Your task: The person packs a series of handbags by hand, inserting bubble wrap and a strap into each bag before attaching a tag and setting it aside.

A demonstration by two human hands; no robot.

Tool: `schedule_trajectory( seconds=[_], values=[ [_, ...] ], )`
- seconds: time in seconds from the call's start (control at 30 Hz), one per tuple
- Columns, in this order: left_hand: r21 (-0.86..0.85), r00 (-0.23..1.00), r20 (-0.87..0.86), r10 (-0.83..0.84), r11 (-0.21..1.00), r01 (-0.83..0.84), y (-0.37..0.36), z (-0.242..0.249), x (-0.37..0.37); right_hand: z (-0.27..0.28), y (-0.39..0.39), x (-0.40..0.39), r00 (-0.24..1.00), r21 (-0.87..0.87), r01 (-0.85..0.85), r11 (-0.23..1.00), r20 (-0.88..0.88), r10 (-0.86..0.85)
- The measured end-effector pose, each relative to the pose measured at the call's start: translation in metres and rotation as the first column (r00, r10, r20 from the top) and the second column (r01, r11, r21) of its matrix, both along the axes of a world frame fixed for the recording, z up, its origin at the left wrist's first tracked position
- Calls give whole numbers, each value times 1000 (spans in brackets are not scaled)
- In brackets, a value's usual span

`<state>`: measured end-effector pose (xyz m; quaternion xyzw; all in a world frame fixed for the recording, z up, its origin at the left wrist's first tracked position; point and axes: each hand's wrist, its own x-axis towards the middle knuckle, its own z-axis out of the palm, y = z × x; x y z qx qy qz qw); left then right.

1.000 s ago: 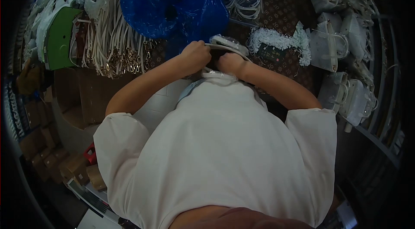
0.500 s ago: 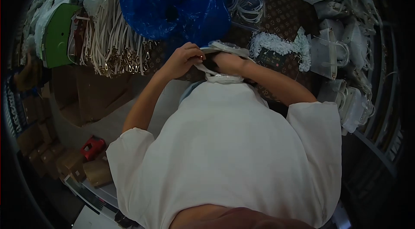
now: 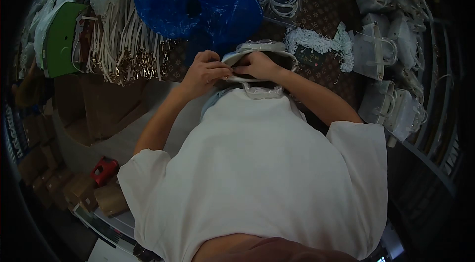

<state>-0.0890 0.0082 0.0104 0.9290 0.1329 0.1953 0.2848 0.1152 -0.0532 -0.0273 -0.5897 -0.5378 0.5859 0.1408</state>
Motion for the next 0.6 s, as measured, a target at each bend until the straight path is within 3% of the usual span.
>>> schedule_trajectory(
  seconds=[0.07,0.13,0.2,0.23,0.3,0.4,0.53,0.6],
  values=[
    [39,997,-71,-40,998,42,1,6,-3,1,0,2,994,-1,-56,998,91,56],
    [38,965,-174,-196,978,205,2,14,-4,14,3,-1,978,-4,-114,993,177,113],
    [19,954,-206,-219,974,227,0,19,-1,25,1,-4,919,-9,-176,984,358,167],
    [1,939,-238,-247,967,254,-2,20,-1,23,-2,-5,919,-13,-175,984,357,168],
    [-36,942,-224,-249,968,248,-8,12,-4,18,-8,-5,896,110,-229,967,412,165],
    [-158,941,-231,-247,964,214,-11,6,-6,26,-16,-6,843,148,-269,952,515,158],
    [-302,960,-187,-211,942,148,-14,4,-6,29,-22,-7,847,176,-244,954,518,121],
    [-362,974,-176,-142,930,70,-14,1,-6,24,-24,-2,842,289,-260,921,535,70]
  ],
)
